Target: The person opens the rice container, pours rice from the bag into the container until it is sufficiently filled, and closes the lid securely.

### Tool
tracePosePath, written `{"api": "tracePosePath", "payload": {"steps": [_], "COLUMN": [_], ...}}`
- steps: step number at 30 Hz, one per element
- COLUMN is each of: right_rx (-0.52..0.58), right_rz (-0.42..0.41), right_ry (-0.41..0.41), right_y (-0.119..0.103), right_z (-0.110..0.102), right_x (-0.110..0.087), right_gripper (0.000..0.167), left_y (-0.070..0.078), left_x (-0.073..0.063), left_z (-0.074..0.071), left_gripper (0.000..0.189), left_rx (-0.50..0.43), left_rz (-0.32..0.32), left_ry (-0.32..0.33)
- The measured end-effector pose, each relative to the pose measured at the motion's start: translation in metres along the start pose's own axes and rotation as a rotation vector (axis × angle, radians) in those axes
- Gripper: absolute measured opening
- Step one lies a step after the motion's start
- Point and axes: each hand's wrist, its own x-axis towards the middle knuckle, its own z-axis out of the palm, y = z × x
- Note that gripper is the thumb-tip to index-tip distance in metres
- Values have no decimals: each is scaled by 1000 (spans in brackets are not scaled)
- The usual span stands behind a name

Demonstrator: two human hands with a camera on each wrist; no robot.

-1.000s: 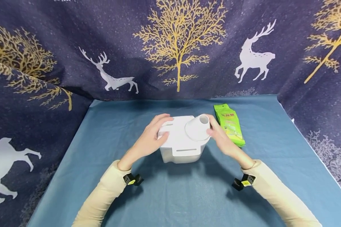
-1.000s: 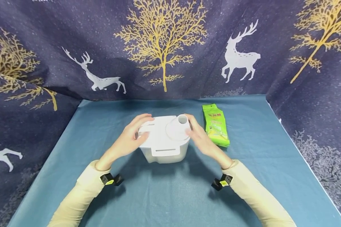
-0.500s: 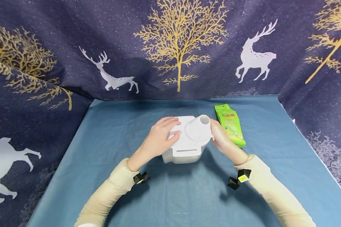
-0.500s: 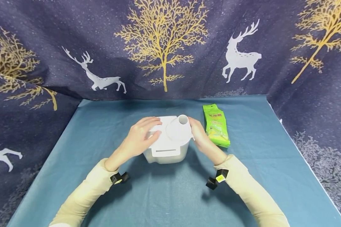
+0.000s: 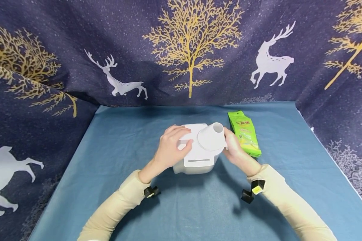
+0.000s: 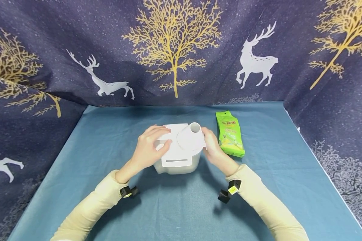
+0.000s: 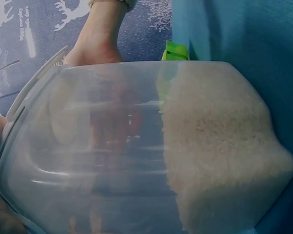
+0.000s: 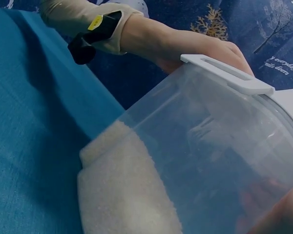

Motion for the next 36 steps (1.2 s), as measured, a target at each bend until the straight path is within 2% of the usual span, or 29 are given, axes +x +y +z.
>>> {"api": "tracePosePath", "payload": {"steps": [8,22,27,36], "right_rx": [37,53,66,62], "right_rz": [7,-2,0,-15], "right_ry": [2,52,40,54], "right_y": [1,6,7,8], "right_z": [2,5,5,4], "right_x": [0,4,3,2], "right_gripper": [47,52,54,51], "left_y": [0,-1,-1,1], "left_x": [0,0,0,-1], "left_z": [0,1,1,2], "left_gripper": [21,21,20,20], "left_rx": [15,50,55,47], "left_rz": [33,39,38,34], "left_ry": [20,-6,-19,-1]}}
